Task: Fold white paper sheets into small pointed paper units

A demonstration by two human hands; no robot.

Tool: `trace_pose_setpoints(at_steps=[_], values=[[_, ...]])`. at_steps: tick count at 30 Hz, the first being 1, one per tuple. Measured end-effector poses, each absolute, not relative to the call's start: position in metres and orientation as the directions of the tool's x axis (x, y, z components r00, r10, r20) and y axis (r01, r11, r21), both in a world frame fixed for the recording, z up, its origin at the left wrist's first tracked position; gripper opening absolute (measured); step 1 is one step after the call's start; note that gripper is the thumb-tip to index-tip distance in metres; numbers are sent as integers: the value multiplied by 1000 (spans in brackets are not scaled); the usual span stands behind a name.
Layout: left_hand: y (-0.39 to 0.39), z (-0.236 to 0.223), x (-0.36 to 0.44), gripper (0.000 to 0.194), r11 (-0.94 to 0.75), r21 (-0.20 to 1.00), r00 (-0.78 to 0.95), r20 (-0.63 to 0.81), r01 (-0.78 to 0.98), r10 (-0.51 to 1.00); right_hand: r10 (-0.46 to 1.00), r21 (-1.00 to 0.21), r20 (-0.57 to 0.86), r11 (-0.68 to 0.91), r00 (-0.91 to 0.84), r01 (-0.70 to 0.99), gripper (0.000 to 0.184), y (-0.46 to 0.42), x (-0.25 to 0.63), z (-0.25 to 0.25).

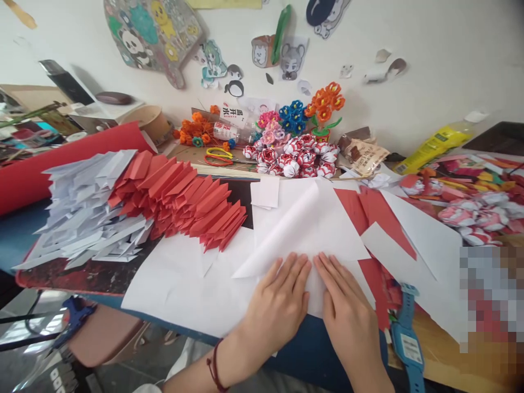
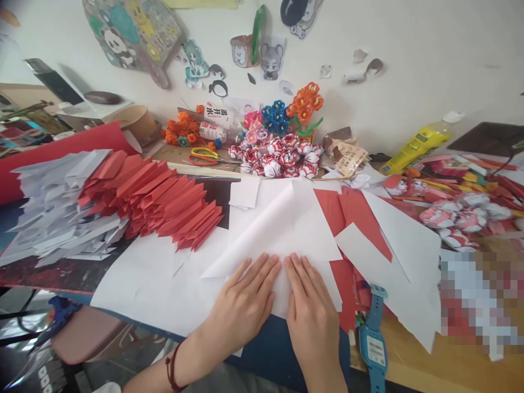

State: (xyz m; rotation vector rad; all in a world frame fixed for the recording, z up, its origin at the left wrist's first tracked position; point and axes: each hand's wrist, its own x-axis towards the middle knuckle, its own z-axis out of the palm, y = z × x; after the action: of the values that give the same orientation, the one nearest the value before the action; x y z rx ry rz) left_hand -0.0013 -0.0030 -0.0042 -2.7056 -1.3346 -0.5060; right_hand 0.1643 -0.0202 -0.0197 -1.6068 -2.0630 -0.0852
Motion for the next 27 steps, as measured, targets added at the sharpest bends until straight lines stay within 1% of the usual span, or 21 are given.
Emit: trace_pose_setpoints(at_steps=[4, 12, 20, 27], values=[[-6, -3, -4, 49, -605, 25, 560, 351, 796, 751, 876, -229, 450, 300, -173, 926, 53, -19, 164, -20], [-16, 1, -30, 49, -532, -78, 522, 354, 843, 776, 882, -222, 444, 278, -157, 934, 51, -19, 162, -16], [-22, 2, -57, 51, -480, -102, 482, 363, 871, 797, 889, -219, 426, 280, -166, 935, 50, -21, 162, -14], [-24, 1, -83, 54, -428, -109, 434, 400, 897, 807, 892, -208, 416, 281, -175, 937, 49, -22, 161, -11]])
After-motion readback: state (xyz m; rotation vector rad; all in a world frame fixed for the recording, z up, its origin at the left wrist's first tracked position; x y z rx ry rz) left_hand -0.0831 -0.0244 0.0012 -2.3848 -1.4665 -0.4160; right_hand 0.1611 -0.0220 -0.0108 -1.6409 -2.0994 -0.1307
